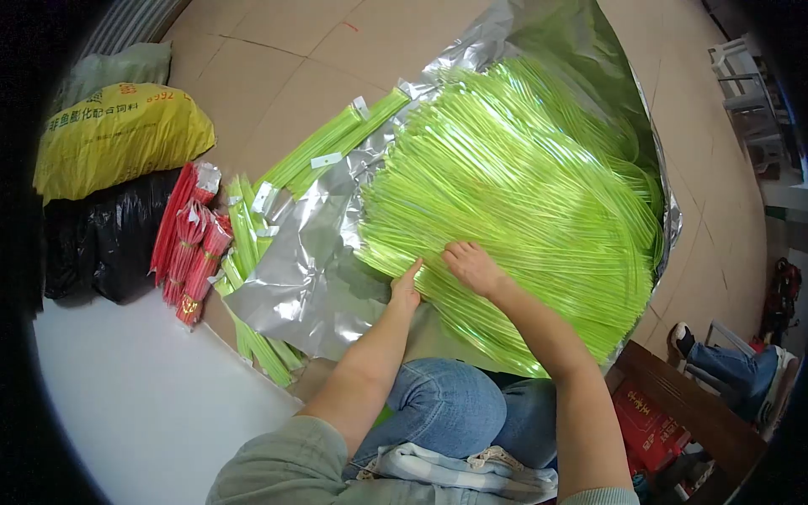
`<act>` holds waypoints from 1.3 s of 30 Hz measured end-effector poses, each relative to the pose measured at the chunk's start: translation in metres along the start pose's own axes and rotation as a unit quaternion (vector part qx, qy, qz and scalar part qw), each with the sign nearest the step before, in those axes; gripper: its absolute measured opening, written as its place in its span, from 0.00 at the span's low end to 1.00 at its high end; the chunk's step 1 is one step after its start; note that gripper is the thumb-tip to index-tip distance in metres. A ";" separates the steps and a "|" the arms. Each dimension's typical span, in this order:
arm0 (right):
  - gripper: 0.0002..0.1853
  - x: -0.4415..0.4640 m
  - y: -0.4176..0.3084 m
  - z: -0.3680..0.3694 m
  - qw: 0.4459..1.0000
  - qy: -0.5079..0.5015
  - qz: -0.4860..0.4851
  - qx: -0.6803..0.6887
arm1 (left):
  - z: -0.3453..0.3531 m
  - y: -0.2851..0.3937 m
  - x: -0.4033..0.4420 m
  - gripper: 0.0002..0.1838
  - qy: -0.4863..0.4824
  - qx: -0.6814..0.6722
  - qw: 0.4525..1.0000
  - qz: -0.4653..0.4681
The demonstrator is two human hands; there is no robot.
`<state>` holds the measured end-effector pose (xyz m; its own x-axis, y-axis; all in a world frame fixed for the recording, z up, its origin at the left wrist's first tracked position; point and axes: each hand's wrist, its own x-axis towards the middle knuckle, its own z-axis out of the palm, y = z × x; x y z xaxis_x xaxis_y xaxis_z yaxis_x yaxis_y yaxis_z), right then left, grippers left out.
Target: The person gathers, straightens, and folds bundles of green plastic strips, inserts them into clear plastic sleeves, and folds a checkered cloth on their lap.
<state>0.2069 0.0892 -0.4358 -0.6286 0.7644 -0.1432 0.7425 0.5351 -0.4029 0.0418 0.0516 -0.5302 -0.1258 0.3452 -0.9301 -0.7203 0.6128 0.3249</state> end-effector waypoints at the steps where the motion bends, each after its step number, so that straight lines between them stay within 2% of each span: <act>1: 0.17 0.002 -0.003 0.000 0.999 -0.030 0.006 0.016 | 0.001 0.003 -0.001 0.31 0.030 -0.007 0.999 -0.027; 4: 0.19 0.004 -0.008 0.010 0.999 -0.039 -0.003 0.036 | -0.015 -0.008 0.015 0.27 -0.010 -0.014 0.999 -0.027; 7: 0.25 0.005 -0.012 0.014 0.995 -0.050 0.060 0.062 | -0.028 -0.006 0.008 0.26 -0.155 -0.122 0.974 -0.114; 10: 0.29 0.015 -0.026 -0.005 0.984 -0.067 0.136 0.093 | -0.033 -0.003 -0.002 0.23 -0.173 -0.103 0.972 -0.118; 11: 0.29 0.016 -0.028 -0.005 0.990 -0.021 0.128 0.062 | -0.033 -0.003 0.000 0.24 -0.158 -0.089 0.976 -0.117; 13: 0.30 0.017 -0.030 -0.005 0.991 0.071 0.112 -0.002 | -0.033 0.000 0.005 0.25 -0.104 -0.099 0.986 -0.085; 14: 0.29 0.021 -0.029 -0.006 0.984 0.114 0.131 -0.033 | -0.032 0.001 0.005 0.25 -0.076 -0.106 0.989 -0.067; 15: 0.27 0.028 -0.025 -0.007 0.974 0.156 0.149 -0.062 | -0.036 -0.003 0.016 0.28 -0.092 -0.088 0.990 -0.056; 16: 0.26 0.033 -0.021 -0.008 0.962 0.197 0.167 -0.091 | -0.036 -0.006 0.022 0.30 -0.038 -0.057 0.997 -0.036; 19: 0.24 0.039 -0.004 -0.001 0.968 0.052 0.235 -0.073 | -0.024 -0.011 0.028 0.35 0.118 0.039 0.992 0.019; 21: 0.23 0.038 0.004 0.009 0.973 0.035 0.211 -0.090 | -0.001 -0.005 0.009 0.38 0.216 0.091 0.971 0.057; 22: 0.23 0.037 0.005 0.012 0.975 0.026 0.198 -0.097 | 0.012 0.007 -0.008 0.37 0.276 0.160 0.947 0.035; 24: 0.23 0.033 0.004 0.013 0.978 0.059 0.175 -0.093 | 0.042 0.039 -0.041 0.35 0.390 0.294 0.873 -0.006; 27: 0.24 0.032 -0.002 0.008 0.974 0.126 0.172 -0.070 | 0.069 0.061 -0.047 0.29 0.450 0.341 0.825 -0.032; 28: 0.24 0.032 -0.003 0.005 0.970 0.152 0.178 -0.060 | 0.071 0.062 -0.042 0.27 0.445 0.325 0.834 -0.011; 31: 0.26 0.035 -0.001 0.005 0.966 0.106 0.234 0.004 | 0.074 0.064 -0.033 0.24 0.418 0.283 0.861 0.059; 33: 0.23 0.034 0.005 0.015 0.969 0.080 0.234 0.026 | 0.081 0.061 -0.043 0.25 0.382 0.267 0.878 0.111; 36: 0.19 0.033 0.007 -0.005 0.968 0.015 0.239 0.070 | 0.073 0.038 -0.064 0.28 0.245 0.286 0.901 0.217; 37: 0.18 0.032 0.006 -0.023 0.966 -0.011 0.243 0.086 | 0.064 0.035 -0.072 0.27 0.150 0.319 0.915 0.196; 39: 0.14 0.021 0.015 -0.056 0.952 0.011 0.218 0.213 | 0.048 0.041 -0.105 0.25 -0.048 0.376 0.913 0.148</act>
<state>0.2178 0.1331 -0.3941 -0.2737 0.8900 -0.3647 0.7678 -0.0261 -0.6401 0.0576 0.0747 -0.4111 -0.1527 0.6140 -0.7744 0.0133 0.7848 0.6196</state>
